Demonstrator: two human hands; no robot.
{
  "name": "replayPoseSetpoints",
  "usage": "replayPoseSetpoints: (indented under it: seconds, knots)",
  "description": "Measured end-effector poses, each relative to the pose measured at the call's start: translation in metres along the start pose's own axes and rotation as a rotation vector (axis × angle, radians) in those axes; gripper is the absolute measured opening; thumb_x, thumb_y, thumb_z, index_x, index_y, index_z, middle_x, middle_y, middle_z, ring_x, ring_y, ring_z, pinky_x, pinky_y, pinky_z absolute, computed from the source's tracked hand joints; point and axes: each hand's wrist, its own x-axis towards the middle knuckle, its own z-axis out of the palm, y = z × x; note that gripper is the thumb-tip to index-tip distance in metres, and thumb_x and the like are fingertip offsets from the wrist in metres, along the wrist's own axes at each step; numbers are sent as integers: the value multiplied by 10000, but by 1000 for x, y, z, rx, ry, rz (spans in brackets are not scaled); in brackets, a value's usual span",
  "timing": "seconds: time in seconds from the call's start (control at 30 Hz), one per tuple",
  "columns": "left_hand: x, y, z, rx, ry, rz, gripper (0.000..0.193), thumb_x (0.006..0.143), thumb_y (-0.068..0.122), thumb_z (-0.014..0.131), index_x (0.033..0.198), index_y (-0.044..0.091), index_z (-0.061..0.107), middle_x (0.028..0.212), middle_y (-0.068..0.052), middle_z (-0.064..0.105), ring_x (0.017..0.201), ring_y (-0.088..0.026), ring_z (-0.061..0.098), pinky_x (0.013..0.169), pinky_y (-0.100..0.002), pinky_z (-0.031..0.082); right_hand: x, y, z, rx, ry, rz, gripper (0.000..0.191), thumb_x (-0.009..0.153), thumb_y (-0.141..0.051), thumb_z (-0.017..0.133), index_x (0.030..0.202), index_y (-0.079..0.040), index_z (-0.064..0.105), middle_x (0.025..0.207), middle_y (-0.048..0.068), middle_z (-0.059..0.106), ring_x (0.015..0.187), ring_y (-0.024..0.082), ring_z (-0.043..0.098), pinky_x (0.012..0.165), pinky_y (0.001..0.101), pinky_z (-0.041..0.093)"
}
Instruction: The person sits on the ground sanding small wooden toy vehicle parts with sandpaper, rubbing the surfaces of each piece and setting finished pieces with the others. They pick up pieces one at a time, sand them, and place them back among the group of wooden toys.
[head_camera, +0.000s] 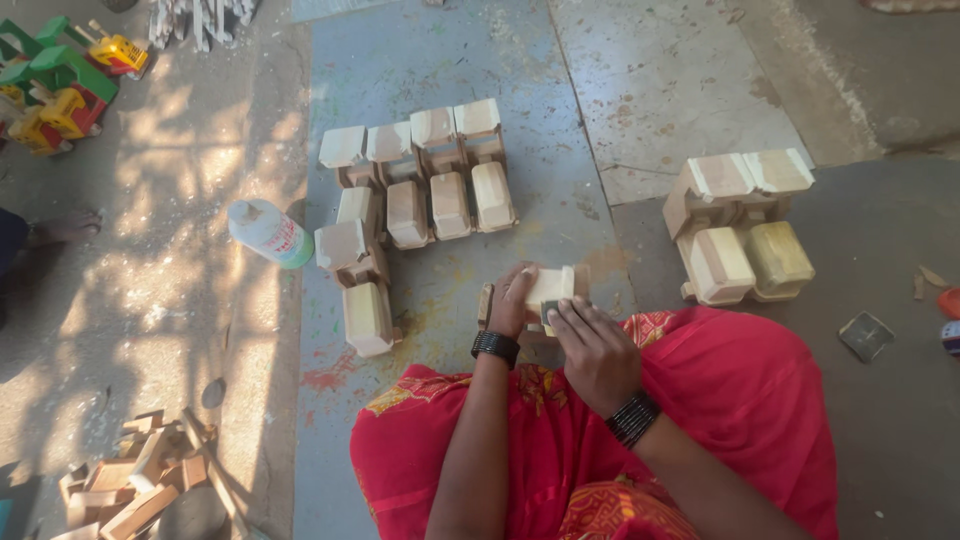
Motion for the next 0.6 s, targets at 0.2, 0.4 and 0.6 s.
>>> replayPoseSetpoints:
  seconds: [0.2,0.4,0.6]
  knots:
    - [1,-12,8,15,24,53,455,963,415,679,1161,7,641,997,-64,641,883,-168,630,733,-296,535,5,11,3,71,-39,105,445,716,-182,665,1140,-68,740,1192,130,748,1134,280,701,942,410,554]
    - [-29,4,19,-123,118,-430,590,847,455,707,1302,135,510,1113,-60,646,936,-195,666,692,-379,556,-6,10,-15,27,-77,200,273,923,-97,617,1171,-118,730,1152,119,760,1037,284,733,864,411,582]
    - [-32,-12,27,-247,-173,-51,454,915,303,742,1280,67,615,1158,-45,692,1036,-164,651,857,-315,542,-15,14,-33,225,-224,590,336,934,-152,615,1254,-171,716,937,184,739,847,363,717,713,473,579]
